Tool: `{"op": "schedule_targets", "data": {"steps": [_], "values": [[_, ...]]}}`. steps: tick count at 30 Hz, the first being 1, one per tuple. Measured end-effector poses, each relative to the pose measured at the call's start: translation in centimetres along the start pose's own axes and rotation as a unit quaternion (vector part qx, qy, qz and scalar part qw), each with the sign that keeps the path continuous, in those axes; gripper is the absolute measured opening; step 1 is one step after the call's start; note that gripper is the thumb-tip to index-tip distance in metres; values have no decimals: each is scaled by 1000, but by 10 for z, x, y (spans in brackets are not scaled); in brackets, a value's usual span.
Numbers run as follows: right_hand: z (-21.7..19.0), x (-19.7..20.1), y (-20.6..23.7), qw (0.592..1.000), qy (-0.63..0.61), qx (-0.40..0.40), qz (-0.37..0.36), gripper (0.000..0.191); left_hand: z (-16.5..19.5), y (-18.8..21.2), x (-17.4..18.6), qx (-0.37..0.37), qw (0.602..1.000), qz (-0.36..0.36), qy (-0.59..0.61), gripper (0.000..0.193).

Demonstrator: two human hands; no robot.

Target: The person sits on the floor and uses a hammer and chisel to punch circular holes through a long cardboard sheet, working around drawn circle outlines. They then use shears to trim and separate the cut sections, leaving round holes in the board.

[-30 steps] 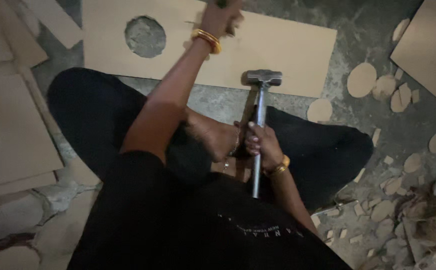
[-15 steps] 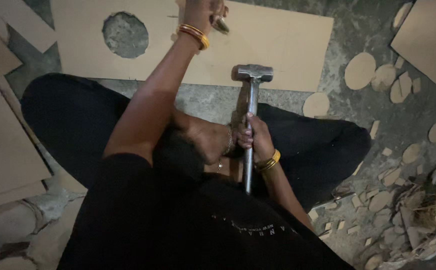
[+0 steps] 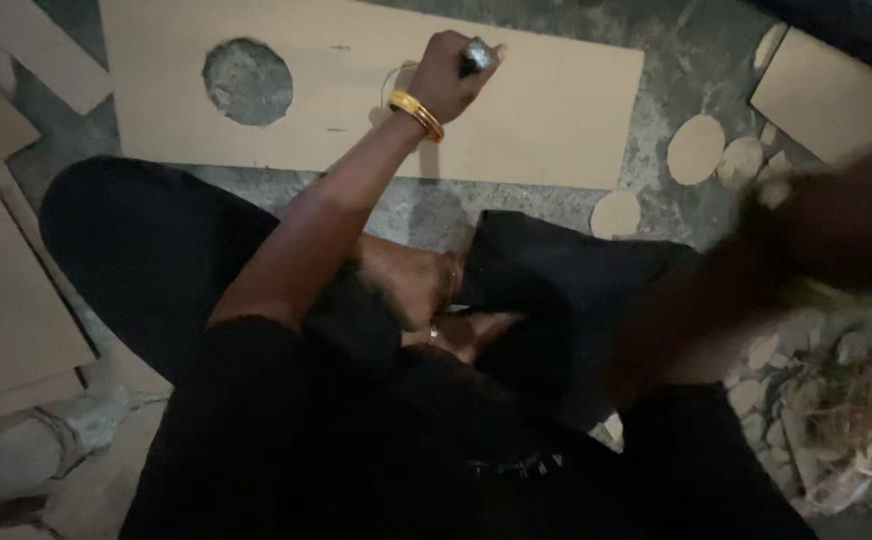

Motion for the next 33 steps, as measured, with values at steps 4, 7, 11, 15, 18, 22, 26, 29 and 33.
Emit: {"op": "schedule_targets", "data": {"steps": [4,7,11,15,18,22,26,29,33], "values": [[6,-47,88,902,179,-164,-358,25,2,-2,-5,-62,998,3,-1,48],[9,-11,144,829,164,-320,-428,27,-2,-1,-10,-49,998,30,-30,47],[20,33,192,698,-16,-627,-345,31,-12,-4,-4,17,980,58,189,34],[31,36,227,549,-107,-793,-241,26,-34,-13,29,114,914,28,389,40],[38,34,241,531,-141,-803,-230,27,-40,-7,33,121,864,3,488,41],[33,34,239,572,-105,-772,-255,29,-35,-10,23,156,830,-49,533,41],[16,24,210,668,-32,-680,-300,25,-21,-18,10,176,966,-135,134,18],[9,25,152,780,-201,-524,-279,27,-7,-5,-2,168,973,-53,148,33],[3,60,40,965,-98,-206,-130,26,14,8,-5,-79,995,13,57,42]]}}
Point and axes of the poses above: each hand's wrist, its own y-axis away from the middle knuckle, its own x-axis out of the back of the hand, z = x × y, the point moved 1 cm from there along -y, towards the middle knuckle, and after that the axes turned 6 degrees about -y, right-handed, at the moved point
